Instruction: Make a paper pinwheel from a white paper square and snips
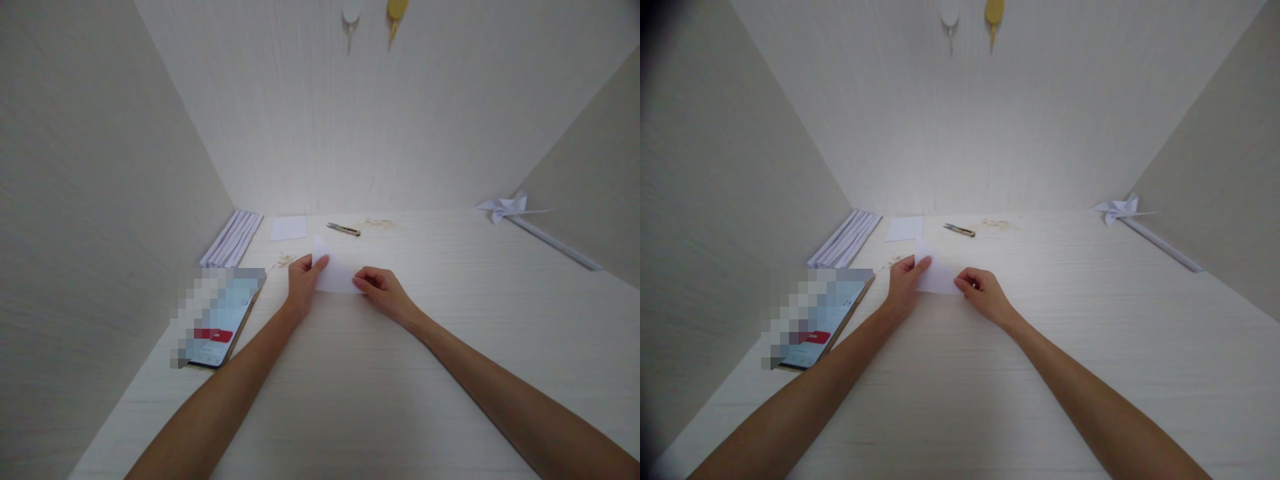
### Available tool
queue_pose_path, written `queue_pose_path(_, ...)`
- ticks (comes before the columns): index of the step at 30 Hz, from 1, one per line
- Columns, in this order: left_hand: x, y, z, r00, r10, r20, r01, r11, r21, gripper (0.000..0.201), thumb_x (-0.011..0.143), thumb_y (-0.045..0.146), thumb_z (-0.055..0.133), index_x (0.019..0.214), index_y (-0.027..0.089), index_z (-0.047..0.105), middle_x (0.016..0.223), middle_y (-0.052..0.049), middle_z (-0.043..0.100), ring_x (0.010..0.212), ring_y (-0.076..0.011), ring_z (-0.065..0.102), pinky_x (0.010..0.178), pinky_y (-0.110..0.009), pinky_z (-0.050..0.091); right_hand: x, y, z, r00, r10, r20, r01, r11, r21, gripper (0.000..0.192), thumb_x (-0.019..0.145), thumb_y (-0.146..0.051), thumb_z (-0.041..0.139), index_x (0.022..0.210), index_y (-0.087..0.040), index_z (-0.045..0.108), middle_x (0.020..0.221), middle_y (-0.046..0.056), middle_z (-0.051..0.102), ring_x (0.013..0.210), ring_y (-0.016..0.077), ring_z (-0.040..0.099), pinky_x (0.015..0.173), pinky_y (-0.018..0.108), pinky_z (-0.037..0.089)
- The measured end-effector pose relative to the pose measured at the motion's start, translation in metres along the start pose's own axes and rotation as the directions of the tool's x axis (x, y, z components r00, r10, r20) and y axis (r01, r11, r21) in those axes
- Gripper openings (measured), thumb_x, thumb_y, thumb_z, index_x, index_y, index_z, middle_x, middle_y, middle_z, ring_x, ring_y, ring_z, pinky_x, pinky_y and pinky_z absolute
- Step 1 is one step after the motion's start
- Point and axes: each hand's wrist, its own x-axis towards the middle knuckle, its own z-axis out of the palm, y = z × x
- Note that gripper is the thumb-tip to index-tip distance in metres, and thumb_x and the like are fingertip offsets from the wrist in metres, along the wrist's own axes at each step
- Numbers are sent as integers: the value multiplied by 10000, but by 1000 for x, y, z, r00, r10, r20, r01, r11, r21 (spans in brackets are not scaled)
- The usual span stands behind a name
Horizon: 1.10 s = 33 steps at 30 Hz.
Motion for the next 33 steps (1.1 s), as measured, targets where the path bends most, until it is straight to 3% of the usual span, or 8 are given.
queue_pose_path(5,15,-5,-12,945,78,-317,-117,987,-107,205,573,333,628,584,144,549,522,46,509,485,-71,441,488,-203,359,-2,-2,-2,999,-12,-46,12,1000,8,168,665,-301,504,561,-170,501,460,-54,391,434,75,333,427,221,252)
queue_pose_path(7,18,-5,-15,922,96,-374,-153,981,-123,210,576,335,622,603,138,555,543,41,521,496,-72,448,503,-206,368,-1,0,-3,996,1,-94,5,998,61,161,653,-301,514,562,-169,502,458,-56,388,433,74,329,425,222,248)
queue_pose_path(12,13,-3,-12,971,87,-224,-102,993,-57,228,559,333,645,537,140,525,463,59,451,435,-66,400,433,-195,311,1,4,-2,977,68,-203,-29,982,187,174,660,-326,528,603,-162,522,481,-47,423,435,76,357,423,222,257)
queue_pose_path(16,7,-2,-8,990,69,-123,-76,996,-56,212,566,338,647,559,146,557,476,50,478,432,-70,412,434,-201,322,1,4,1,987,30,-160,-11,993,121,204,691,-361,523,670,-162,558,567,-24,481,479,81,395,446,220,292)
queue_pose_path(22,5,-2,-5,998,21,-56,-22,1000,-12,215,560,339,658,541,150,556,452,51,463,422,-76,413,427,-207,321,0,0,2,1000,11,-10,-12,998,-69,206,702,-346,504,603,-166,531,503,-34,452,449,82,369,436,221,284)
queue_pose_path(33,5,-3,-3,994,8,109,-1,998,-64,179,601,321,637,549,159,582,523,33,545,480,-77,453,487,-205,363,0,-2,-2,991,34,-130,-34,999,5,215,673,-357,508,561,-175,483,475,-35,448,421,79,369,414,219,271)
